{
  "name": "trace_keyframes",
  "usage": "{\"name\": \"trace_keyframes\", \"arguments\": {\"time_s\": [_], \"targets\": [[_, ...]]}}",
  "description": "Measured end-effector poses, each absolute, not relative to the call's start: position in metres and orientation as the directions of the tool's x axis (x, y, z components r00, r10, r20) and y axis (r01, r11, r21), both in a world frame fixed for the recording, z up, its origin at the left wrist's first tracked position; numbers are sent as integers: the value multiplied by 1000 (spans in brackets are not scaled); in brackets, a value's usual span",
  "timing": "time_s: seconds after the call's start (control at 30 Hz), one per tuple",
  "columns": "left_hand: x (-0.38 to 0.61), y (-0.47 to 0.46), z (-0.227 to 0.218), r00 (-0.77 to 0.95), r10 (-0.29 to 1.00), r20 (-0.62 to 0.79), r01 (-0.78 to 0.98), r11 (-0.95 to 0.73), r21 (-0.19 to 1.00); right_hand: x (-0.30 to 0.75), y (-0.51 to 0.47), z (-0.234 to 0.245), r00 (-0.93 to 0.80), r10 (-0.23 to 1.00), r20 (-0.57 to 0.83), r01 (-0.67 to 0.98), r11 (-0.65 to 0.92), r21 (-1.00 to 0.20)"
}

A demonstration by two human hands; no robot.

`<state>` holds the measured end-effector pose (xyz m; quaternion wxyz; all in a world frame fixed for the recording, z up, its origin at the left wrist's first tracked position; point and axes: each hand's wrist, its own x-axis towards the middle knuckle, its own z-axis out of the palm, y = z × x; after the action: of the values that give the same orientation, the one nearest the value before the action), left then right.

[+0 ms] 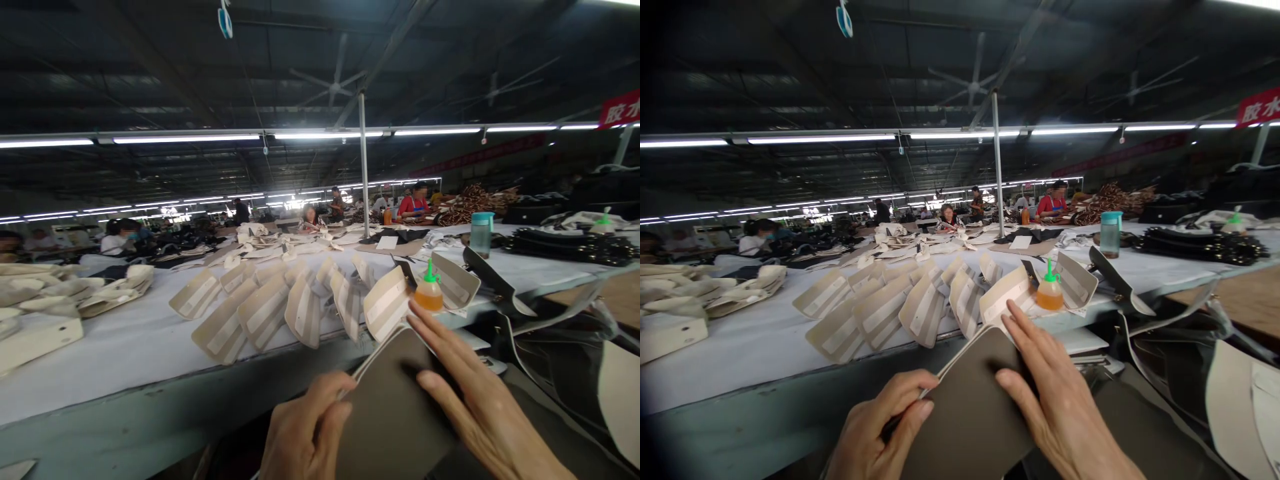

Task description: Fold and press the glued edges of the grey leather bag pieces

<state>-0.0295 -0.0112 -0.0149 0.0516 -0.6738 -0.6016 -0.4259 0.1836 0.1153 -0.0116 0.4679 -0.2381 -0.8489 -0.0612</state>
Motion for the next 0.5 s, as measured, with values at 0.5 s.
{"name": "trace_keyframes", "arguments": {"time_s": [0.5], "targets": [[-28, -14, -23, 5, 594, 804, 863, -409, 298, 175, 113, -12, -289, 691, 662, -15, 688, -725]]}}
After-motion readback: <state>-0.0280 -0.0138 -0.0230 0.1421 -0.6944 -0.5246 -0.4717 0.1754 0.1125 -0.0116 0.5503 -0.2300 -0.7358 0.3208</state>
